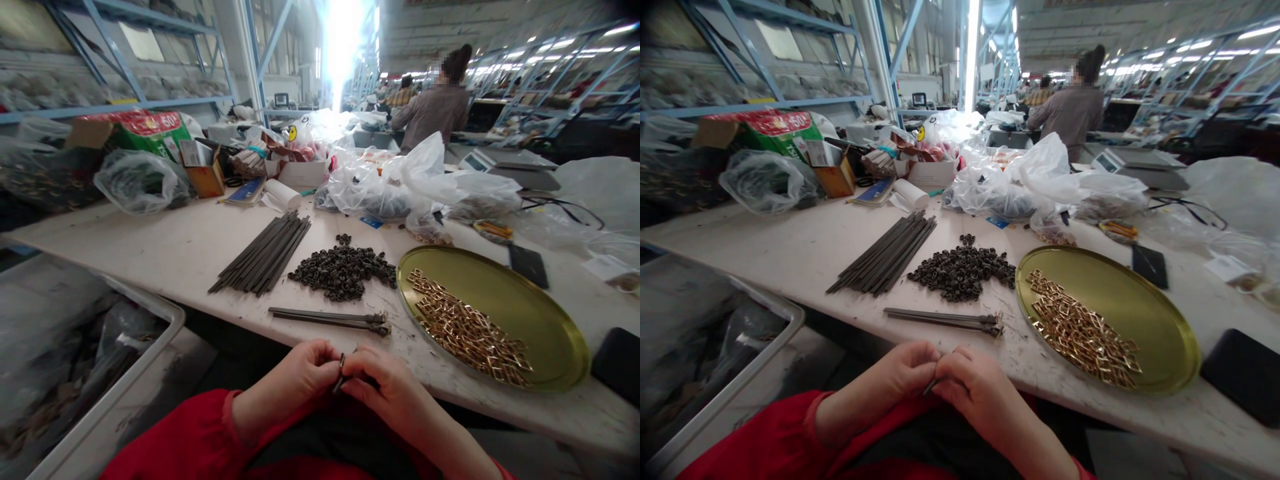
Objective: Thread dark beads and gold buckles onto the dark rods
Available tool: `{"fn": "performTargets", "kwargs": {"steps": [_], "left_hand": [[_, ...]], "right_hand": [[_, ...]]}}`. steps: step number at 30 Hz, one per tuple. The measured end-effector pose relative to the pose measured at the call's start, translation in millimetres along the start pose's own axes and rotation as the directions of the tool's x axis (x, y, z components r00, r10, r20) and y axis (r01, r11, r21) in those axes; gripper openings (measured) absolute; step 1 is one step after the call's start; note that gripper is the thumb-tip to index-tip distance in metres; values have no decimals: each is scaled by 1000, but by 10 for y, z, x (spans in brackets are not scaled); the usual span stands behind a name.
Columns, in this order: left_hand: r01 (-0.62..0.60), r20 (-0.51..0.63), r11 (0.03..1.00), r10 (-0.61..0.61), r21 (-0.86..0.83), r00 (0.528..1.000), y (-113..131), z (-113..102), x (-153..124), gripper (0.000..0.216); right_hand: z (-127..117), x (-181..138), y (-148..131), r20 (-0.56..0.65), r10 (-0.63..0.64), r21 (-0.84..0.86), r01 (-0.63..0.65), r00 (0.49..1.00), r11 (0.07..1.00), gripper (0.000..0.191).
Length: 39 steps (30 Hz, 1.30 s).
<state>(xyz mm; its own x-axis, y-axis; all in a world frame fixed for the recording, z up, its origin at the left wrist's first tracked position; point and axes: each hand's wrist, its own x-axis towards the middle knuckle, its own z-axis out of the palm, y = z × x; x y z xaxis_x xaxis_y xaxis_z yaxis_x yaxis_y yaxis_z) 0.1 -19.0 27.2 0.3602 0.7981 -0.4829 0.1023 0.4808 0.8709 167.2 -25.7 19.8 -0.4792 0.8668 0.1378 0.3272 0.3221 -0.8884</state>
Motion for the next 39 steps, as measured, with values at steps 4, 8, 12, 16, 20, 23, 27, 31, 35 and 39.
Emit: {"fn": "performTargets", "kwargs": {"steps": [4, 8, 12, 16, 20, 23, 27, 31, 35, 39], "left_hand": [[-37, -11, 995, 38, 92, 999, -30, 13, -16, 21], [-19, 25, 999, 18, 46, 1000, -54, 37, -25, 19], [-3, 57, 1000, 2, 8, 998, -46, 55, -32, 22], [-48, 43, 996, 45, 72, 998, -16, 56, -32, 21], [-60, 10, 991, 59, 121, 998, 7, 63, -18, 18], [-61, 23, 994, 59, 96, 998, -3, 66, 6, 17], [-68, 1, 991, 69, 112, 998, -50, 73, 49, 22], [-119, -21, 985, 122, 121, 992, -92, 100, 64, 25], [-144, -9, 987, 145, 76, 989, -95, 113, 33, 26], [-138, -39, 990, 140, 41, 989, -103, 110, 7, 27]], "right_hand": [[-42, -35, -67, 40, -17, -84, 20, 999, 996, 7], [-68, -96, -78, 27, 43, -128, -39, 999, 991, 8], [-72, -140, -48, 41, 146, -76, -142, 988, 987, 8], [-54, -148, 12, 24, 184, 30, -185, 983, 982, 6], [-25, -138, 87, -29, 232, 124, -227, 972, 966, 4], [2, -132, 120, -30, 269, 197, -259, 963, 946, 7], [51, -126, 116, -121, 247, 92, -237, 961, 967, 6], [117, -114, 119, -278, 167, -64, -191, 946, 979, 9], [204, -118, 164, -399, -22, -217, -71, 917, 974, 9], [306, -161, 181, -423, -186, -368, 19, 887, 930, 12]]}}
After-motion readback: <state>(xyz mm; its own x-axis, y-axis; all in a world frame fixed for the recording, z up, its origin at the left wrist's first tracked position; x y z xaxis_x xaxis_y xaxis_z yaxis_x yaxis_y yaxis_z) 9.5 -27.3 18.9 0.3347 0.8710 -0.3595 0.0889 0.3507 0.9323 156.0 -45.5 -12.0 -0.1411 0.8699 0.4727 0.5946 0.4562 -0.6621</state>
